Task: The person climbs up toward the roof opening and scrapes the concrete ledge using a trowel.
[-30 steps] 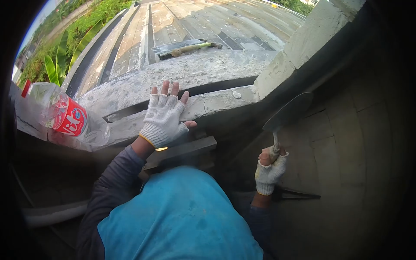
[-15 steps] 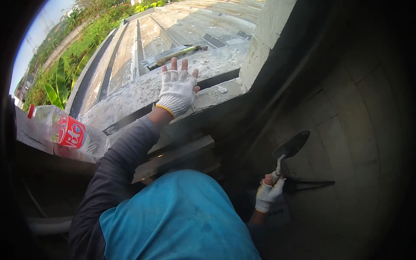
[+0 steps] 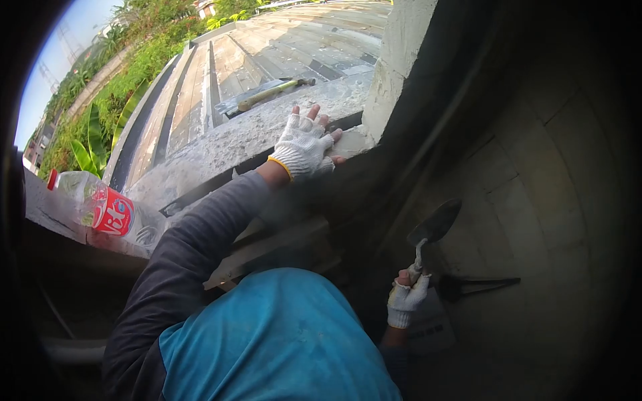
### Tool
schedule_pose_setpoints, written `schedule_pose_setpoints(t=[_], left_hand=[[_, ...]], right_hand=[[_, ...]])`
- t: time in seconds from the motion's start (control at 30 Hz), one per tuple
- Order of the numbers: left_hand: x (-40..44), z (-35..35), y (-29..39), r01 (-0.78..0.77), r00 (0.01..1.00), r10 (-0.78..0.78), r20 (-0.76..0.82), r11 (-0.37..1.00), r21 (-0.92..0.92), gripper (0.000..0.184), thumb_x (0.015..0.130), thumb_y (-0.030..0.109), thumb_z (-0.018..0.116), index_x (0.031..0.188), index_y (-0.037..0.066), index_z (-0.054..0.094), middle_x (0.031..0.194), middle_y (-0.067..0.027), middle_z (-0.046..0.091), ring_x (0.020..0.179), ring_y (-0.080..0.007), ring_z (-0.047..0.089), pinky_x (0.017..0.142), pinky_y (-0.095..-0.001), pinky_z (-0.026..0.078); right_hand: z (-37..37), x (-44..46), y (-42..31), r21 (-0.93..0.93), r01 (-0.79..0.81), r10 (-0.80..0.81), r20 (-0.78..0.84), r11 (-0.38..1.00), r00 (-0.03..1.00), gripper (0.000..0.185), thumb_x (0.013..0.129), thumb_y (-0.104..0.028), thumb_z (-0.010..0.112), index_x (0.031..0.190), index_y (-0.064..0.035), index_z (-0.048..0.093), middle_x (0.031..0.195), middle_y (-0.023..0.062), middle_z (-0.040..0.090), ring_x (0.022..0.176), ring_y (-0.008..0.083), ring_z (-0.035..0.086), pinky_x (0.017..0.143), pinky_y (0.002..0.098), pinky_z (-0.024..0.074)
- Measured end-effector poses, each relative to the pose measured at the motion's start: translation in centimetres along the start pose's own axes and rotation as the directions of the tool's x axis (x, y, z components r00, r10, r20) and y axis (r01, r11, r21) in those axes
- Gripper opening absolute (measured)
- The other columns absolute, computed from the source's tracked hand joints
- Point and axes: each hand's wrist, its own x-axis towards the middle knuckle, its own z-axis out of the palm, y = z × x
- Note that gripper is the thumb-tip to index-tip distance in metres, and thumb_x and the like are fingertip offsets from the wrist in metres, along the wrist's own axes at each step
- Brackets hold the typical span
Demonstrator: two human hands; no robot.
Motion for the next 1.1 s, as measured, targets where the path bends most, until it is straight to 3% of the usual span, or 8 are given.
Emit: schedule_pose_setpoints(t=[0.07,0.2,0.27,0.33,0.47,0.63,1.0,1.1], left_hand=[[0.2,1.4,-0.4,0.287,0.94,-0.256,-0.226,0.951,0.116,0.074,0.098,0.068,0.043,0.148,0.015,0.055,0.166,-0.0173,0.03,0.155,-0.0447,0.015,0.122,-0.0682,0.007],[-4.6,-1.0,-3.3,0.312,0.815,-0.253,-0.52,0.95,0.027,0.056,0.1,0.052,0.055,0.134,0.009,0.065,0.146,-0.0205,0.056,0.143,-0.0416,0.044,0.118,-0.0598,0.03],[-8.8,-3.9,-3.4,0.408,0.838,-0.511,-0.191,0.819,-0.403,0.039,0.096,0.041,0.065,0.117,0.008,0.074,0.125,-0.017,0.07,0.124,-0.0378,0.062,0.108,-0.0531,0.045],[-13.8,-3.4,-2.1,0.389,0.842,-0.483,-0.239,0.852,-0.351,0.032,0.093,0.037,0.07,0.104,0.008,0.077,0.112,-0.0137,0.074,0.112,-0.0356,0.068,0.102,-0.0502,0.05],[-19.6,0.8,-0.2,0.238,0.949,-0.261,-0.179,0.961,-0.143,0.05,0.094,0.05,0.065,0.121,0.009,0.07,0.133,-0.0145,0.065,0.132,-0.035,0.055,0.114,-0.0587,0.036],[-19.0,0.7,-0.3,0.342,0.928,-0.36,-0.094,0.924,-0.169,0.076,0.094,0.06,0.06,0.147,0.006,0.051,0.149,-0.0195,0.053,0.143,-0.0371,0.045,0.12,-0.0569,0.027],[-13.5,0.0,0.0,0.104,0.98,-0.125,-0.155,0.985,-0.139,0.075,0.097,0.063,0.051,0.149,0.009,0.051,0.153,-0.016,0.05,0.151,-0.0424,0.031,0.124,-0.0598,0.018],[-12.0,0.8,-0.6,0.223,0.959,-0.241,-0.147,0.966,-0.131,0.084,0.095,0.069,0.048,0.152,0.007,0.047,0.153,-0.0174,0.049,0.153,-0.0429,0.026,0.124,-0.0604,0.014]], right_hand=[[0.3,0.1,-0.1,0.027,-0.036,0.036,0.006,0.999,0.999,0.047,0.092,-0.021,0.073,0.131,-0.001,0.057,0.087,-0.0003,0.055,0.063,0.007,0.051,0.056,0.0239,0.0468],[0.1,0.2,1.5,0.024,-0.052,0.05,0.048,0.998,0.998,0.049,0.092,-0.021,0.073,0.134,-0.0026,0.054,0.086,0.0004,0.057,0.061,0.0074,0.052,0.054,0.0238,0.0469],[0.1,0.3,1.7,0.023,-0.057,0.056,0.064,0.998,0.996,0.051,0.092,-0.02,0.072,0.136,-0.0038,0.053,0.083,0.0011,0.058,0.059,0.0084,0.053,0.052,0.0244,0.0471],[0.6,0.1,1.0,-0.026,-0.098,0.099,0.056,0.995,0.993,0.055,0.092,-0.02,0.072,0.14,-0.0033,0.05,0.084,0.0013,0.058,0.06,0.008,0.054,0.053,0.0242,0.0472],[1.7,0.4,1.1,-0.034,-0.14,0.143,0.096,0.99,0.985,0.053,0.093,-0.027,0.074,0.134,-0.0011,0.054,0.09,-0.0001,0.056,0.064,0.0057,0.052,0.056,0.0228,0.0472],[3.9,1.6,1.7,-0.041,-0.083,0.09,0.233,0.996,0.968,0.053,0.092,-0.025,0.074,0.135,-0.0022,0.054,0.088,-0.0001,0.058,0.064,0.0062,0.054,0.057,0.023,0.0476],[3.7,0.2,1.5,-0.07,-0.094,0.109,0.26,0.993,0.959,0.049,0.092,-0.026,0.075,0.13,0.0,0.058,0.095,-0.0021,0.055,0.081,0.0077,0.051,0.073,0.0254,0.048],[2.6,0.3,2.6,-0.114,-0.026,0.053,0.242,0.993,0.969,0.046,0.093,-0.025,0.074,0.129,0.0,0.058,0.095,-0.002,0.055,0.081,0.0077,0.051,0.072,0.0255,0.0473]])
